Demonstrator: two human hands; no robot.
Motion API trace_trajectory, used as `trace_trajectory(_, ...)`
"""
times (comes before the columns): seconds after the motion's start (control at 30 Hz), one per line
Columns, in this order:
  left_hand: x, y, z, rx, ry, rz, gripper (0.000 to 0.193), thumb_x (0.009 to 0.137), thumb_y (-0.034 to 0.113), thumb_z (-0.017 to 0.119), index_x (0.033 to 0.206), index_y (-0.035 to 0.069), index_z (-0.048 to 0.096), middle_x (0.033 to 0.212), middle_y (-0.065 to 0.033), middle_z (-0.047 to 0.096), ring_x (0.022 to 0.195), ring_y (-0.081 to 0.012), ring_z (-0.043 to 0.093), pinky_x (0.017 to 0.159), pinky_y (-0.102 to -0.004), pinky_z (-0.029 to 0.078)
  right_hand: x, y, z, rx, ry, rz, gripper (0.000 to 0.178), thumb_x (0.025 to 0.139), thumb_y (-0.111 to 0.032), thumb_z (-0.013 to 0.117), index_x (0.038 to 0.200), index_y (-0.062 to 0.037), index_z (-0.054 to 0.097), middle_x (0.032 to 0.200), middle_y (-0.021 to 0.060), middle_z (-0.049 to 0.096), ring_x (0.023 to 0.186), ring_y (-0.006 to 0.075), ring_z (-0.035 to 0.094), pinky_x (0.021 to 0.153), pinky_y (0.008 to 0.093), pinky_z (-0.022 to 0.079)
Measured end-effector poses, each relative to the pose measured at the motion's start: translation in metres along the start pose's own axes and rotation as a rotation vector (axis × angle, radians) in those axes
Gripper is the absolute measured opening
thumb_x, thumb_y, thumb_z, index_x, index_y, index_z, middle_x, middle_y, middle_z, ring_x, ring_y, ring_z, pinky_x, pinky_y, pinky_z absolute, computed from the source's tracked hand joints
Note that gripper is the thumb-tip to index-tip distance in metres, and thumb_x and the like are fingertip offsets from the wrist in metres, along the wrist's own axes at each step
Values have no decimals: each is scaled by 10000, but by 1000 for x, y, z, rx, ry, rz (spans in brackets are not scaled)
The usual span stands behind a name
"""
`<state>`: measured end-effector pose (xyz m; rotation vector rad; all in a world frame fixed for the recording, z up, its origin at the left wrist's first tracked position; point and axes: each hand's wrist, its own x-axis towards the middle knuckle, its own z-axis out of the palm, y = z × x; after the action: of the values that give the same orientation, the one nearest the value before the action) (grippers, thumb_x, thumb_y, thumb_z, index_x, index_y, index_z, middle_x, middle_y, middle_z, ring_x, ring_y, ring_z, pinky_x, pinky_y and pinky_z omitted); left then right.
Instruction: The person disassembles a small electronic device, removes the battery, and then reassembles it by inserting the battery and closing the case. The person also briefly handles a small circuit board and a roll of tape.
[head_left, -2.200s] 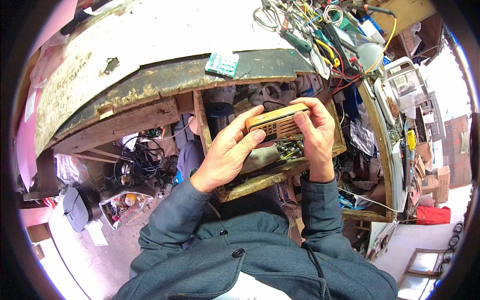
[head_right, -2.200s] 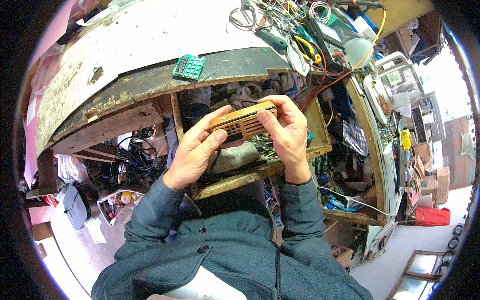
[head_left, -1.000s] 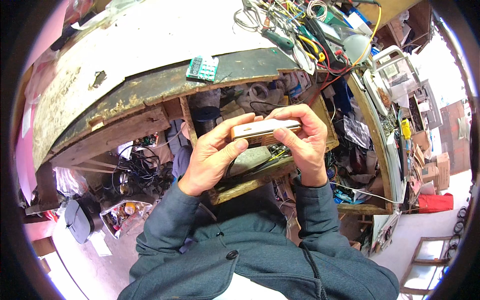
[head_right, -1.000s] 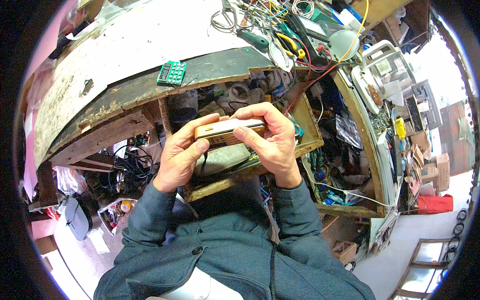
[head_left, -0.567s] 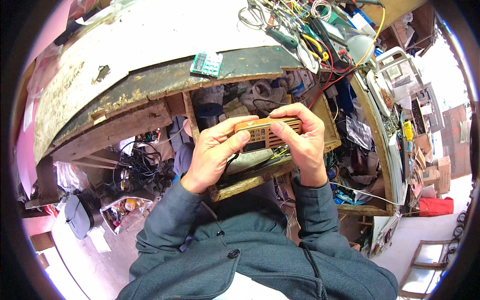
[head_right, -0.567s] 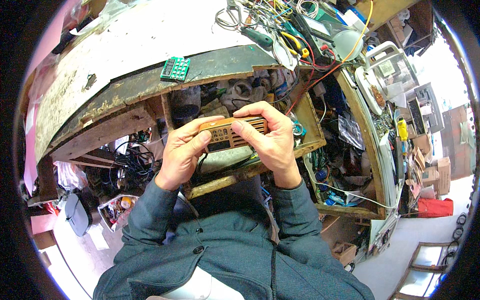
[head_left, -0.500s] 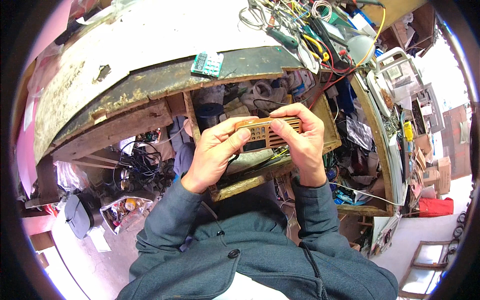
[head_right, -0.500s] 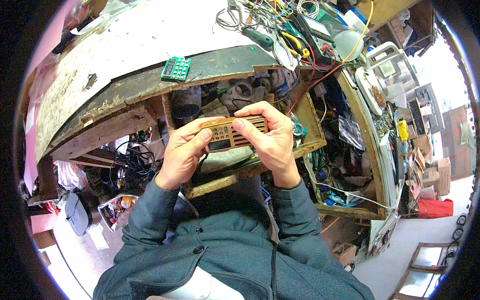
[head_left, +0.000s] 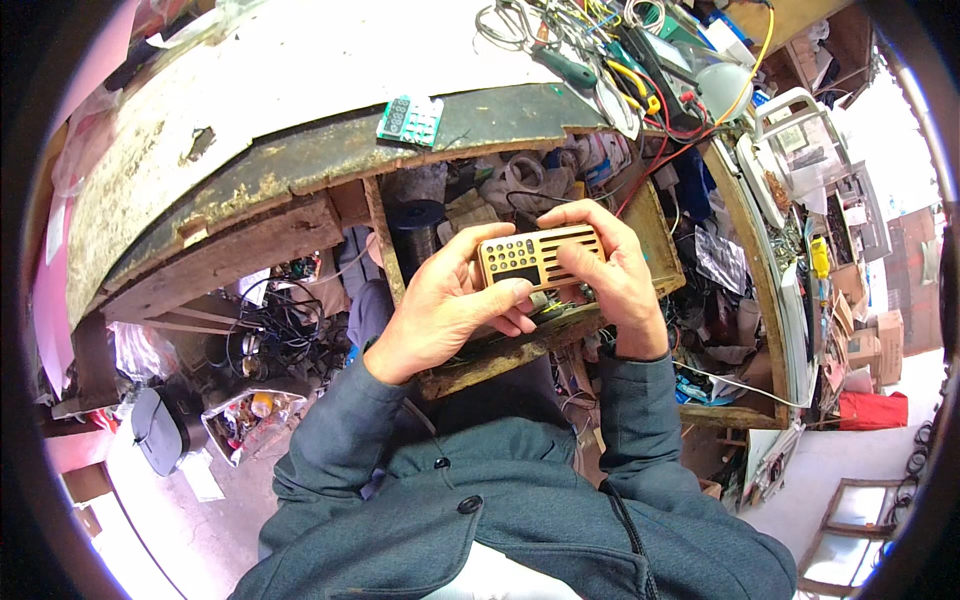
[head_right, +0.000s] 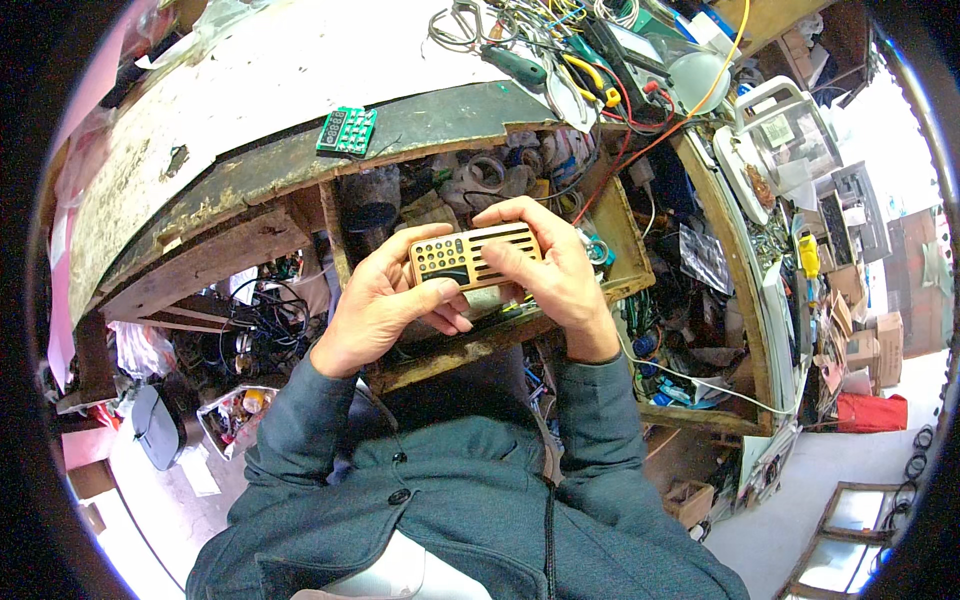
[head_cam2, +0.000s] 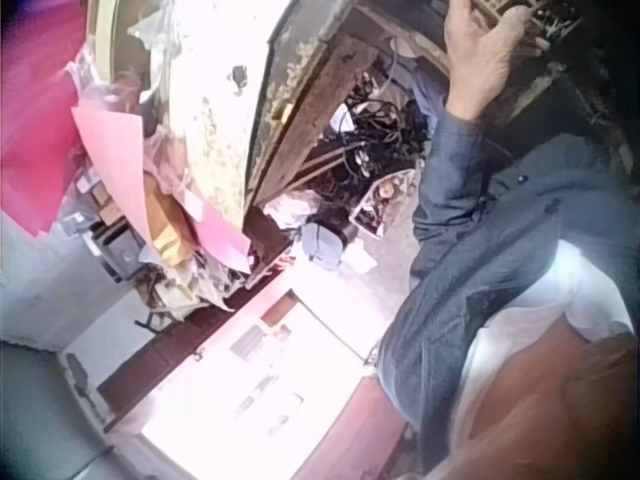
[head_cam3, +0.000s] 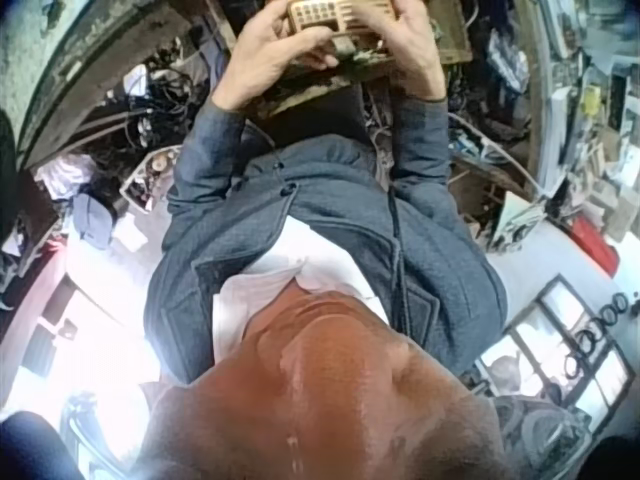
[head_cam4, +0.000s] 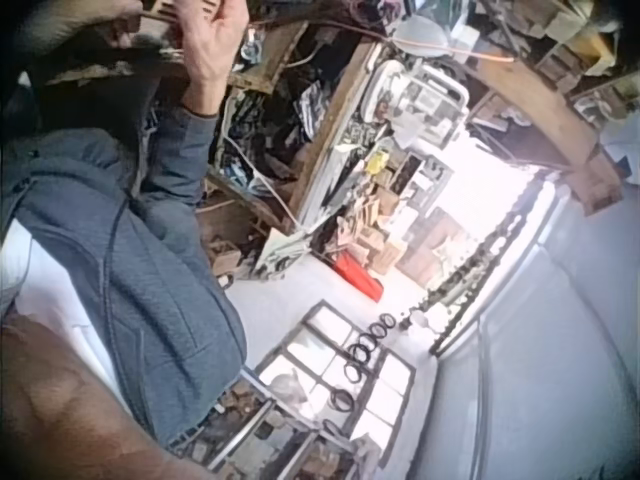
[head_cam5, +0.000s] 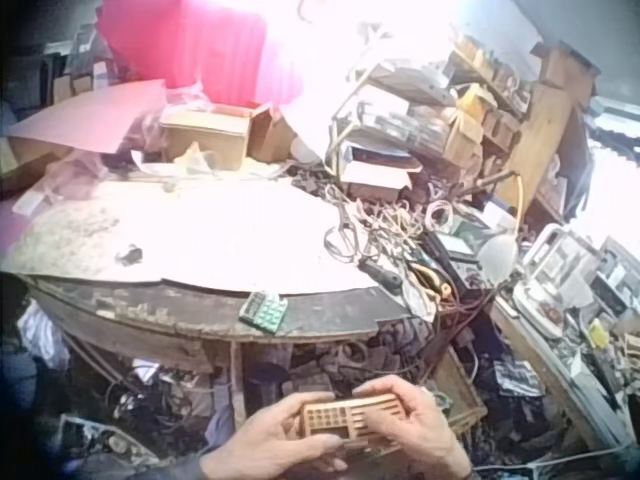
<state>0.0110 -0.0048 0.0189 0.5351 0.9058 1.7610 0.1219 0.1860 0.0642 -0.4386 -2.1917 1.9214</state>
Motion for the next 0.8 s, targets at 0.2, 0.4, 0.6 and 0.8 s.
trace_trajectory(0.2,0,-3,-2,-5,-29,13,593,982,86,653,1495,35,360,1008,-150,699,838,-262,739,710,-337,625,-4,-6,-3,1,-92,38,363,870,-157,817,1165,-43,640,1002,19,702,856,63,644,731,234,548)
trace_trajectory(0.4,1,-1,-4,-44,-10,9,571,979,58,658,1473,13,376,1122,-132,670,888,-224,726,778,-321,618,2,10,-2,-16,-77,-85,405,897,-215,795,1218,-44,618,963,10,691,765,60,623,650,223,520)
trace_trajectory(0.6,6,-3,-1,-67,23,14,496,974,54,668,1418,13,450,1162,-117,677,940,-216,724,816,-307,609,2,7,-5,171,11,16,467,1056,-427,536,1248,-6,603,869,50,700,617,91,608,534,222,487)
trace_trajectory(0.8,6,-3,-3,-14,0,24,475,975,62,668,1404,6,472,1198,-108,679,990,-211,718,827,-301,602,-1,11,-6,137,33,-19,441,1063,-394,525,1123,29,637,858,80,701,648,115,648,545,241,500)
